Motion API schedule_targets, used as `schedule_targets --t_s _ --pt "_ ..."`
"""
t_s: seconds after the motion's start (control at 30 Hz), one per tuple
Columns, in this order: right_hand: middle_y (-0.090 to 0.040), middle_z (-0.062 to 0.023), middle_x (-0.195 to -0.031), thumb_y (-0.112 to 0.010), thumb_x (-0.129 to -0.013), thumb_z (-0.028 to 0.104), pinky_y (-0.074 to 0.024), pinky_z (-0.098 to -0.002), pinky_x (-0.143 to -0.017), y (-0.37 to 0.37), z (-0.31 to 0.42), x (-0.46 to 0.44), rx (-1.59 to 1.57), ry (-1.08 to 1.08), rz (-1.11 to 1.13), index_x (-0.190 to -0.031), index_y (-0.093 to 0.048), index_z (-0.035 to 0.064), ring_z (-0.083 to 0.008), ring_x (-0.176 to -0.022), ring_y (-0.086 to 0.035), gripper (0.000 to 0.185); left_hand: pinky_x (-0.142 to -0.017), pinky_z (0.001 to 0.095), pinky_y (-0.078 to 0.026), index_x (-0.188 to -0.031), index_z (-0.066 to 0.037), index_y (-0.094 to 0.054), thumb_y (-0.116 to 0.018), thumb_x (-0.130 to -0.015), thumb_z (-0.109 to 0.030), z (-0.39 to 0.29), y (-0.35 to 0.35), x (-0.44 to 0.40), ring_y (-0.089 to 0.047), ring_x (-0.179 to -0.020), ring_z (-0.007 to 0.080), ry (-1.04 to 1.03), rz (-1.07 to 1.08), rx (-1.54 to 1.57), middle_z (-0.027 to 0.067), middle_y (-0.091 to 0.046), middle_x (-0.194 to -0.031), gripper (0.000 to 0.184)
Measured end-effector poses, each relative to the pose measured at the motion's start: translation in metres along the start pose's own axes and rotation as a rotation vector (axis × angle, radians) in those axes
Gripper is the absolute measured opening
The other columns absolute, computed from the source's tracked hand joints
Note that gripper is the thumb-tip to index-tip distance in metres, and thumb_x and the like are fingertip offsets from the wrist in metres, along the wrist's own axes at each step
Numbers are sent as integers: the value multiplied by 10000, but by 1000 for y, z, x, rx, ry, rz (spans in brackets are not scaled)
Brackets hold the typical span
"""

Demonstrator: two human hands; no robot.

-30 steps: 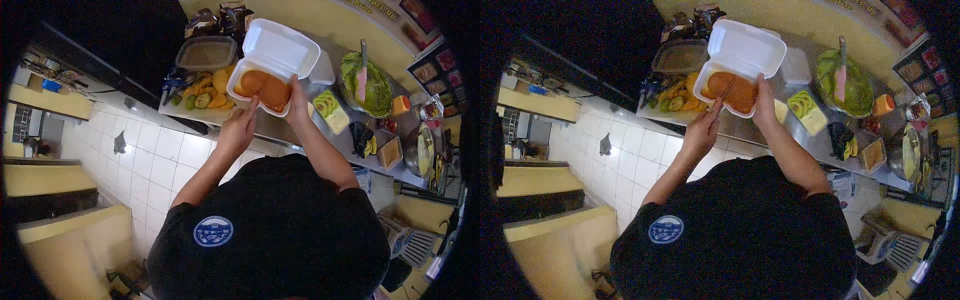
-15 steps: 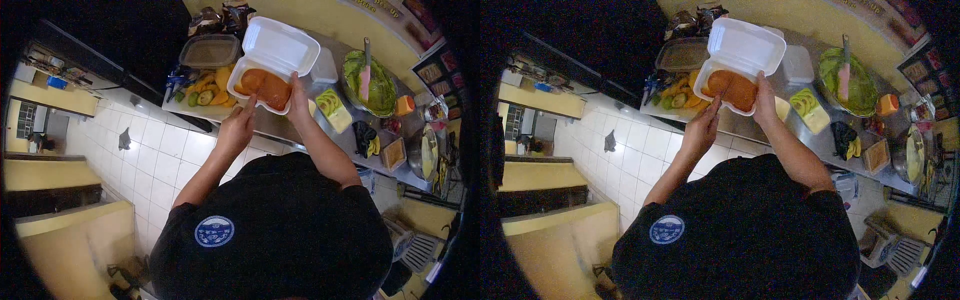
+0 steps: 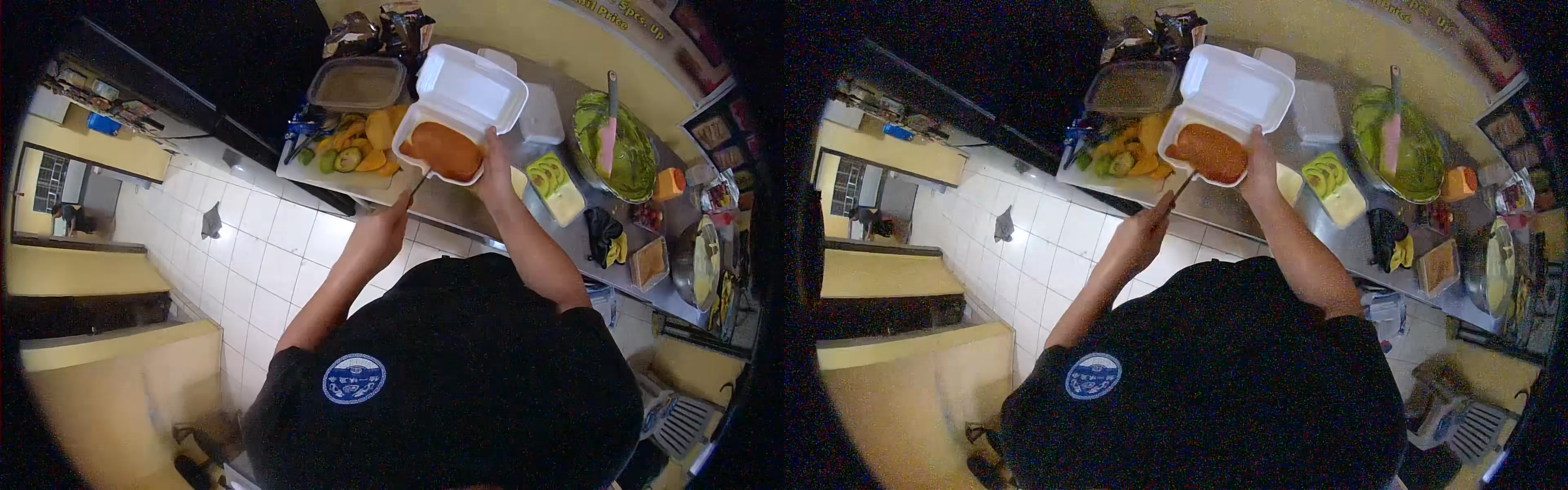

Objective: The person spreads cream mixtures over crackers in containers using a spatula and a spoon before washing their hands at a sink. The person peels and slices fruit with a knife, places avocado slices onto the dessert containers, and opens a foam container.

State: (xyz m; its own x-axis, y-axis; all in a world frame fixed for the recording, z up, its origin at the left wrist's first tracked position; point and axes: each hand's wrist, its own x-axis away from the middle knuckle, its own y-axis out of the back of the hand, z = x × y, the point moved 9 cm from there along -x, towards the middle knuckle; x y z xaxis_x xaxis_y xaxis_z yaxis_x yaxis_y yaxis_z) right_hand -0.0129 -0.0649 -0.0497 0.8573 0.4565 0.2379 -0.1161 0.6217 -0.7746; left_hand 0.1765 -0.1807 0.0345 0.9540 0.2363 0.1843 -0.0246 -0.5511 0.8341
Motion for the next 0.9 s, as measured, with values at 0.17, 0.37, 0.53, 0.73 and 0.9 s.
schedule_targets --t_s 0.17,0.37,0.53,0.73,0.9 --pt "-493 -152 -1302 -496 -950 420 -464 -455 -965 12 15 21 11 -105 -243 -1330 -376 49 -299 -1147 -545 544 -865 396 -476 -1368 -126 -438 -482 -935 -172 56 37 -4 -620 -1010 342 20 -163 134 201 -618 -1142 439" --pt "-483 -167 -1336 -369 -985 444 -421 -457 -1017 1 -3 20 78 -201 143 -1374 -360 42 -305 -1189 -522 560 -862 481 -477 -1283 -196 -506 -559 -856 -277 155 28 -133 -580 -1040 365 201 -302 -398 144 -606 -1152 438" --pt "-463 -166 -1346 -438 -956 448 -429 -472 -998 -3 -11 27 190 -322 105 -1389 -340 51 -337 -1192 -503 595 -1012 386 -395 -1406 -78 -287 -530 -919 -225 112 -4 -134 -506 -1202 286 -176 -216 732 133 -484 -1312 564" --pt "-502 -132 -1294 -516 -937 393 -429 -436 -974 -17 -20 24 504 -293 85 -1347 -407 56 -287 -1150 -522 541 -892 329 -498 -1289 -31 -429 -426 -989 -363 47 -38 -67 -598 -1046 239 152 107 1827 109 -585 -1171 447" --pt "-480 -137 -1318 -553 -929 322 -385 -443 -1011 -38 5 0 906 395 297 -1346 -404 66 -292 -1162 -502 512 -910 334 -498 -1282 -22 -432 -437 -979 -392 95 -85 -81 -598 -1058 235 141 -31 2001 113 -591 -1161 478"
